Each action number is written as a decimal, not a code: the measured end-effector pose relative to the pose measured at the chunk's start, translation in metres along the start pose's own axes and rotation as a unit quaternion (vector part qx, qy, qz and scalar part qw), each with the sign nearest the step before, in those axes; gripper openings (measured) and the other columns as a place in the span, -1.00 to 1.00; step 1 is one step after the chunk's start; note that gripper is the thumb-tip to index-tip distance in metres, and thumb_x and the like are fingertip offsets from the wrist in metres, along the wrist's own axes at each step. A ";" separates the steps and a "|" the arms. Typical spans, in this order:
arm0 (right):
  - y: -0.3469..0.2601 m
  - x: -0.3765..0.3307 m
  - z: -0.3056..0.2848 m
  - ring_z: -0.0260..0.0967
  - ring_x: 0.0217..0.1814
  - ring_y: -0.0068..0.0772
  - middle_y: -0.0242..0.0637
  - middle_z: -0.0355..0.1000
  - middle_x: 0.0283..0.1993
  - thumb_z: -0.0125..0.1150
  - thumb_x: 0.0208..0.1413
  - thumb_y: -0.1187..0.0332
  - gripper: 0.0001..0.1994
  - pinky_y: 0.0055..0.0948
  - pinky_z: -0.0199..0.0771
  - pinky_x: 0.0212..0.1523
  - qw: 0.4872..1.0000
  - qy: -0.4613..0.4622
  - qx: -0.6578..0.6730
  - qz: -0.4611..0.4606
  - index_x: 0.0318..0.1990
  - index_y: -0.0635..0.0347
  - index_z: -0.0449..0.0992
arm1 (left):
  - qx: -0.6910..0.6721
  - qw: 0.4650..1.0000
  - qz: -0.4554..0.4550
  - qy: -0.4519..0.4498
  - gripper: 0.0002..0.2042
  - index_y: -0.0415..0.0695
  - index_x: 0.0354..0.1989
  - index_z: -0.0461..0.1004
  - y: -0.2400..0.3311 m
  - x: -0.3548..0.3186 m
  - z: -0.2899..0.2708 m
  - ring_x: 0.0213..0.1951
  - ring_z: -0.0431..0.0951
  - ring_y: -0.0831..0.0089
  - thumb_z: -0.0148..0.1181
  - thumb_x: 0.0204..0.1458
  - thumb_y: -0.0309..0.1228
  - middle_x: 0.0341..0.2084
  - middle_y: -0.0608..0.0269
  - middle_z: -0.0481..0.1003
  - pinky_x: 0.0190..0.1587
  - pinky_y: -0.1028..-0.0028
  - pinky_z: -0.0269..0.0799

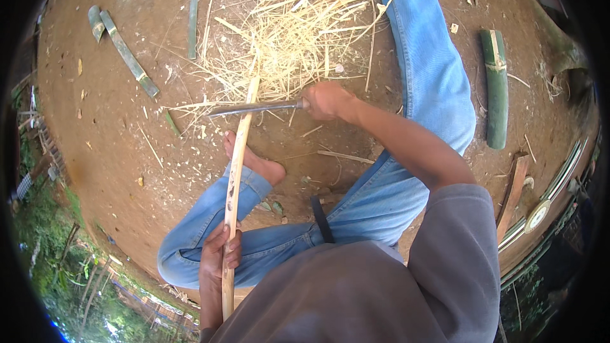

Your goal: The person sits on the ground and uses a machete to shave and smooth a long piece of bamboo. They hold the bamboo with their left hand and repeatedly scrape the surface with the blade in their right hand, creating a pile of shavings.

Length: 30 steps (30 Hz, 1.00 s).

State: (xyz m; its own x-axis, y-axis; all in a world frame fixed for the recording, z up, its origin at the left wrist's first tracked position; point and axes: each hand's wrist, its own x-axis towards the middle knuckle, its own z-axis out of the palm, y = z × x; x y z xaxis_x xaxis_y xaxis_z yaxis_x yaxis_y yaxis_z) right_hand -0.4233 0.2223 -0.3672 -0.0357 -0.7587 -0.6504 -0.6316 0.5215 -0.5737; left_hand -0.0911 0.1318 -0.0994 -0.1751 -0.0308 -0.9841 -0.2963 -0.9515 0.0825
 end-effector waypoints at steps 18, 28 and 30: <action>-0.007 -0.004 0.006 0.51 -0.35 0.13 0.09 0.49 -0.45 0.07 0.09 0.28 -0.78 -0.02 0.51 -0.22 0.997 0.042 0.031 -0.056 -0.26 0.26 0.51 | -0.166 0.977 -0.031 -0.126 -0.72 -0.17 -0.01 0.27 -0.009 0.010 -0.021 -0.78 0.15 0.62 -0.21 0.36 -0.22 -0.58 0.33 0.22 -0.80 0.61 0.07; 0.015 -0.005 -0.002 0.52 -0.22 0.10 0.10 0.53 -0.31 0.08 0.10 0.25 -0.75 -0.04 0.50 -0.10 0.999 0.029 0.043 0.018 -0.23 0.25 0.54 | -0.251 0.953 -0.050 -0.163 -0.71 -0.21 0.00 0.24 -0.007 0.010 -0.023 -0.77 0.16 0.65 -0.22 0.37 -0.22 -0.60 0.34 0.19 -0.82 0.64 0.08; 0.012 -0.007 -0.004 0.50 -0.29 0.13 0.09 0.51 -0.38 0.08 0.04 0.30 -0.80 -0.02 0.51 -0.15 0.998 0.051 0.035 0.013 -0.30 0.23 0.51 | -0.251 0.953 -0.052 -0.162 -0.71 -0.21 0.00 0.24 -0.004 0.010 -0.022 -0.76 0.17 0.65 -0.22 0.37 -0.22 -0.60 0.34 0.19 -0.81 0.64 0.08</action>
State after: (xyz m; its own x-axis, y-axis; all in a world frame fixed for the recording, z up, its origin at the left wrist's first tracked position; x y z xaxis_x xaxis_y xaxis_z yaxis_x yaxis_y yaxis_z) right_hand -0.4341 0.2318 -0.3678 -0.1328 -0.7790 -0.6128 -0.5736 0.5646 -0.5934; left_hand -0.0707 0.1284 -0.1127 -0.4740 0.0908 -0.8758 0.1435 -0.9734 -0.1785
